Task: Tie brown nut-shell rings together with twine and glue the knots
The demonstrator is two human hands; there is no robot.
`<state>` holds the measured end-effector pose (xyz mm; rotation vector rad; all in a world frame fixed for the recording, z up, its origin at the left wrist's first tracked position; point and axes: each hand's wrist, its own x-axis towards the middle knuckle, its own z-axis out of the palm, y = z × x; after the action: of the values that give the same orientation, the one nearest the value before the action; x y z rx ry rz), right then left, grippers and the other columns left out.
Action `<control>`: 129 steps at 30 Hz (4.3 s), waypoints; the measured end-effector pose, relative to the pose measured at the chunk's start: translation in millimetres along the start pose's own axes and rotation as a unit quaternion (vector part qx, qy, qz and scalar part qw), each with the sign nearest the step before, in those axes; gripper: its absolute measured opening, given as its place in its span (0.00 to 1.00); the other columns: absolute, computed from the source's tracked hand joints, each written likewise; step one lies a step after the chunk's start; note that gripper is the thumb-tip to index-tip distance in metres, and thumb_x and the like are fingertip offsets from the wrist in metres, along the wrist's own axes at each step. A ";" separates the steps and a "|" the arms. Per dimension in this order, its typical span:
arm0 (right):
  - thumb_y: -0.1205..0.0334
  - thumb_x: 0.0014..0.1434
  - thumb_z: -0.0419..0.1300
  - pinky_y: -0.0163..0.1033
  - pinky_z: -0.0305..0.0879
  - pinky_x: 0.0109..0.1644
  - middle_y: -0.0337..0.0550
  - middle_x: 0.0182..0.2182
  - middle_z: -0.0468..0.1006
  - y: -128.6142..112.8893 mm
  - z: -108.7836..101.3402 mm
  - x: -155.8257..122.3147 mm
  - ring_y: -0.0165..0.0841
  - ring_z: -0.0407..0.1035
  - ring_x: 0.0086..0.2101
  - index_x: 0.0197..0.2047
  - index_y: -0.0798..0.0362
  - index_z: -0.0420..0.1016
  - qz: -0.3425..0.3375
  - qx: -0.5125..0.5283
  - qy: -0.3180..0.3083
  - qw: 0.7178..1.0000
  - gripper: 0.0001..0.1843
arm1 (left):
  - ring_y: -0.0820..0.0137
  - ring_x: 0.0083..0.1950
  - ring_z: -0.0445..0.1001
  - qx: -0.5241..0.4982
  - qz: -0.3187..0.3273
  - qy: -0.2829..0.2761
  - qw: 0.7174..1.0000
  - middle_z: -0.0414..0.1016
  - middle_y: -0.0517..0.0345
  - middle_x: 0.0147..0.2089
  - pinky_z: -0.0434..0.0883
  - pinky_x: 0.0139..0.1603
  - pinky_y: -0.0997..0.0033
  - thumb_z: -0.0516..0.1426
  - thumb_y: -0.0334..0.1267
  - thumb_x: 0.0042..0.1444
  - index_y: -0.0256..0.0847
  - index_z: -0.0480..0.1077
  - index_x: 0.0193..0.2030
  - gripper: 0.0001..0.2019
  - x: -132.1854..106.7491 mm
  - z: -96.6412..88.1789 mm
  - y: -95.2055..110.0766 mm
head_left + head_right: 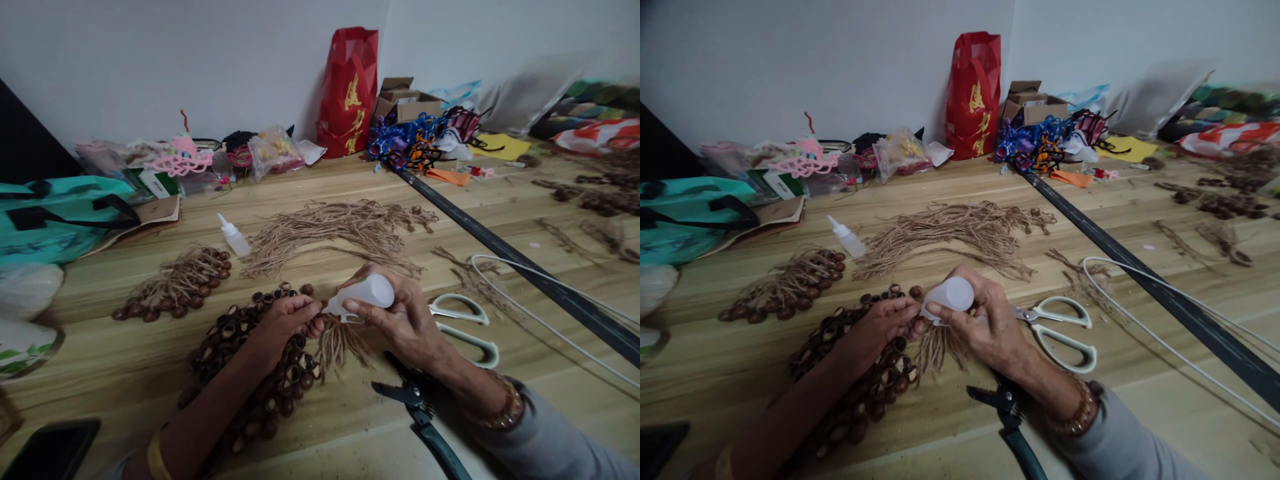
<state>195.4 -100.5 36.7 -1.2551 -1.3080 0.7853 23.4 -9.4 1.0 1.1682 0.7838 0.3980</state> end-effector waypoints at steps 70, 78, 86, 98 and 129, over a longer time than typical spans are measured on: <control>0.59 0.57 0.62 0.29 0.55 0.23 0.34 0.22 0.65 0.8 -8.4 3.0 0.25 0.59 0.23 0.31 0.57 0.71 -0.002 -0.004 0.002 1.000 0.09 | 0.71 0.34 0.71 0.015 0.030 -0.035 0.999 0.75 0.56 0.31 0.67 0.37 0.73 0.60 0.40 0.55 0.35 0.74 0.39 0.10 1.8 -8.1 -6.9; 0.56 0.58 0.62 0.30 0.58 0.24 0.36 0.25 0.69 5.5 -8.5 2.5 0.26 0.62 0.24 0.34 0.56 0.72 0.003 0.007 0.006 1.000 0.11 | 0.72 0.34 0.71 0.011 0.034 -0.034 0.999 0.75 0.57 0.31 0.67 0.37 0.74 0.60 0.40 0.54 0.36 0.75 0.38 0.09 0.5 -6.7 -6.0; 0.55 0.58 0.62 0.30 0.58 0.25 0.36 0.24 0.69 12.4 -6.6 2.2 0.27 0.61 0.24 0.34 0.55 0.72 0.028 0.029 0.000 0.999 0.11 | 0.71 0.36 0.72 0.027 0.039 -0.040 0.998 0.76 0.56 0.33 0.68 0.39 0.73 0.60 0.39 0.55 0.36 0.75 0.39 0.09 0.6 -8.7 -7.3; 0.54 0.57 0.63 0.30 0.57 0.25 0.35 0.24 0.69 11.6 -7.8 2.7 0.27 0.61 0.24 0.33 0.54 0.71 0.027 0.015 0.014 0.999 0.11 | 0.70 0.35 0.73 0.020 0.039 -0.032 0.999 0.76 0.57 0.32 0.68 0.38 0.73 0.60 0.40 0.54 0.38 0.75 0.39 0.09 0.5 -7.6 -6.7; 0.54 0.56 0.64 0.31 0.59 0.26 0.37 0.24 0.70 0.3 -10.7 -0.2 0.28 0.63 0.24 0.32 0.54 0.73 0.026 0.034 0.002 0.999 0.12 | 0.73 0.30 0.70 0.006 0.016 -0.018 1.000 0.75 0.58 0.29 0.66 0.33 0.75 0.61 0.41 0.53 0.35 0.74 0.32 0.09 0.5 -4.1 -2.2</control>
<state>205.7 -103.0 38.2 -1.2400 -1.2387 0.8570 20.6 -7.1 -1.9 1.1977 0.7369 0.3981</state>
